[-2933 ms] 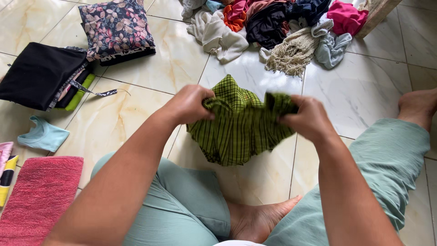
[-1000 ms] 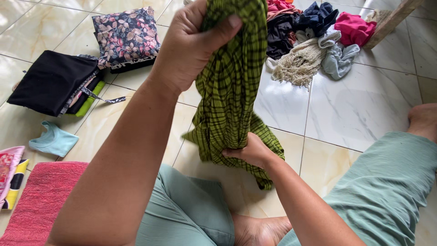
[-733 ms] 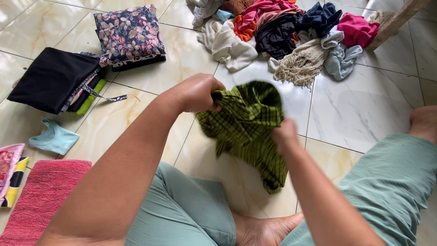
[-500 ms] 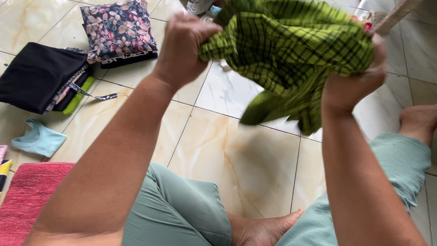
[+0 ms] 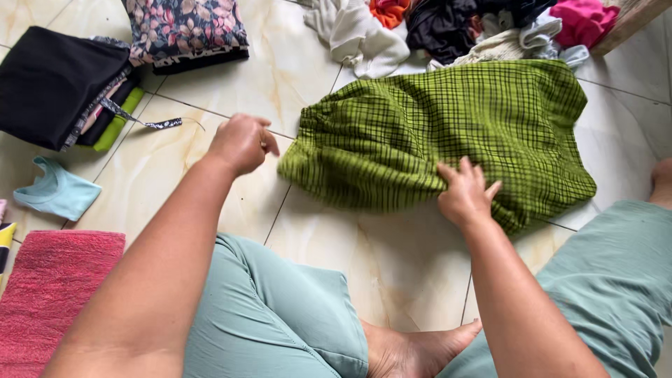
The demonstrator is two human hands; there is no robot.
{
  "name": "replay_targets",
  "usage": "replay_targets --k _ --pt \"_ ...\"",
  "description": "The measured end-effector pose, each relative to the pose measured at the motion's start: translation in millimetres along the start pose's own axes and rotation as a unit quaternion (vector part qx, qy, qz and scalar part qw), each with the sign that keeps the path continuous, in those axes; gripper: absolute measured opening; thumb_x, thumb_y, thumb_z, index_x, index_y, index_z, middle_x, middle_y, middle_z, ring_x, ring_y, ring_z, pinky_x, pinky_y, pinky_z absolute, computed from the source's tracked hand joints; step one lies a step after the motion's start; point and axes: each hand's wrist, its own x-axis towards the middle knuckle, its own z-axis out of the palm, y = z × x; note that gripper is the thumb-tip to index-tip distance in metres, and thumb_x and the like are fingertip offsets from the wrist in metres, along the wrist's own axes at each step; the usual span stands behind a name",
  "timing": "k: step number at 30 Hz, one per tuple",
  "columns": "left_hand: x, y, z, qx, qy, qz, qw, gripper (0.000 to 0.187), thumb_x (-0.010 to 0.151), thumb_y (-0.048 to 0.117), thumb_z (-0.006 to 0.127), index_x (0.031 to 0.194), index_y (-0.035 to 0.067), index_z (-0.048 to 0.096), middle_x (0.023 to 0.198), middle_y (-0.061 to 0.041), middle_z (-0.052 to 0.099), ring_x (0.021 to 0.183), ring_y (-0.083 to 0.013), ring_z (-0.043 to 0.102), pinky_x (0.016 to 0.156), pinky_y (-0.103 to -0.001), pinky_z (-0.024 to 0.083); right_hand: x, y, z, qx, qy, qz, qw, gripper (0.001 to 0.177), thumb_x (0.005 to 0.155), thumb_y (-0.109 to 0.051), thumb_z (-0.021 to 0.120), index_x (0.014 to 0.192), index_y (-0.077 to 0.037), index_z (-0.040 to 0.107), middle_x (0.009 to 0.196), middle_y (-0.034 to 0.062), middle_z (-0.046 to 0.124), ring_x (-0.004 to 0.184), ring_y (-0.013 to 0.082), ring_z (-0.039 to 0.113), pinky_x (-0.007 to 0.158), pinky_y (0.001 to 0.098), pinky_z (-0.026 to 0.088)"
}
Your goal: The person folds pieces of laundry by hand while sitting on a tiled floor, including a pair of black shorts and a green checkered garment, then smooths and stacks them.
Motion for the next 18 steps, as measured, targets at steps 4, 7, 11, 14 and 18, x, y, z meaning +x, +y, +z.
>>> replay_targets --k 4,7,11,14,18 --pt "-14 9 38 -0.001 -0.059 -0.057 0.997 0.024 0.086 0.014 0.069 0.100 0.028 0.083 0.129 -0.002 0.072 0.123 -0.0268 0.062 0.107 -0.040 0.048 -16 -7 18 -0.007 -0.127 0.009 0.992 0.092 0.075 -0.005 0.072 0.154 -0.039 0.041 0.172 0.0048 0.016 0.157 0.0300 0.016 0.123 0.0667 0.006" --pt "-13 38 67 0.005 -0.097 -0.030 0.995 0.038 0.089 0.034 0.072 0.126 0.027 0.072 0.149 -0.006 0.056 0.139 -0.0304 0.047 0.115 -0.046 0.039 -16 -19 15 0.009 -0.129 -0.017 0.991 0.102 0.070 -0.008 0.076 0.158 -0.039 0.034 0.172 0.0058 0.015 0.159 0.0285 0.013 0.123 0.0664 0.007" --pt "-6 74 82 0.042 -0.213 0.007 0.976 0.065 0.093 0.055 0.061 0.151 0.030 0.045 0.166 -0.005 0.024 0.153 -0.0345 0.020 0.119 -0.057 0.025 -16 -33 10 0.026 -0.152 -0.012 0.988 0.108 0.067 -0.016 0.082 0.158 -0.041 0.029 0.172 0.0046 0.012 0.159 0.0284 0.012 0.123 0.0642 0.011" --pt "-5 80 78 0.065 -0.303 -0.050 0.950 0.075 0.094 0.066 0.050 0.158 0.032 0.031 0.170 0.000 0.011 0.156 -0.0341 0.012 0.121 -0.065 0.016 -19 -37 12 0.039 -0.163 -0.019 0.986 0.110 0.066 -0.021 0.085 0.159 -0.042 0.028 0.172 0.0059 0.011 0.158 0.0291 0.011 0.124 0.0620 0.012" --pt "3 59 66 0.100 -0.321 -0.205 0.919 0.076 0.098 0.069 0.042 0.161 0.028 0.030 0.172 0.002 0.008 0.155 -0.0408 0.016 0.120 -0.072 0.003 -27 -37 21 0.062 -0.144 -0.062 0.986 0.109 0.066 -0.032 0.088 0.158 -0.042 0.030 0.171 0.0073 0.013 0.158 0.0302 0.011 0.124 0.0611 0.010"
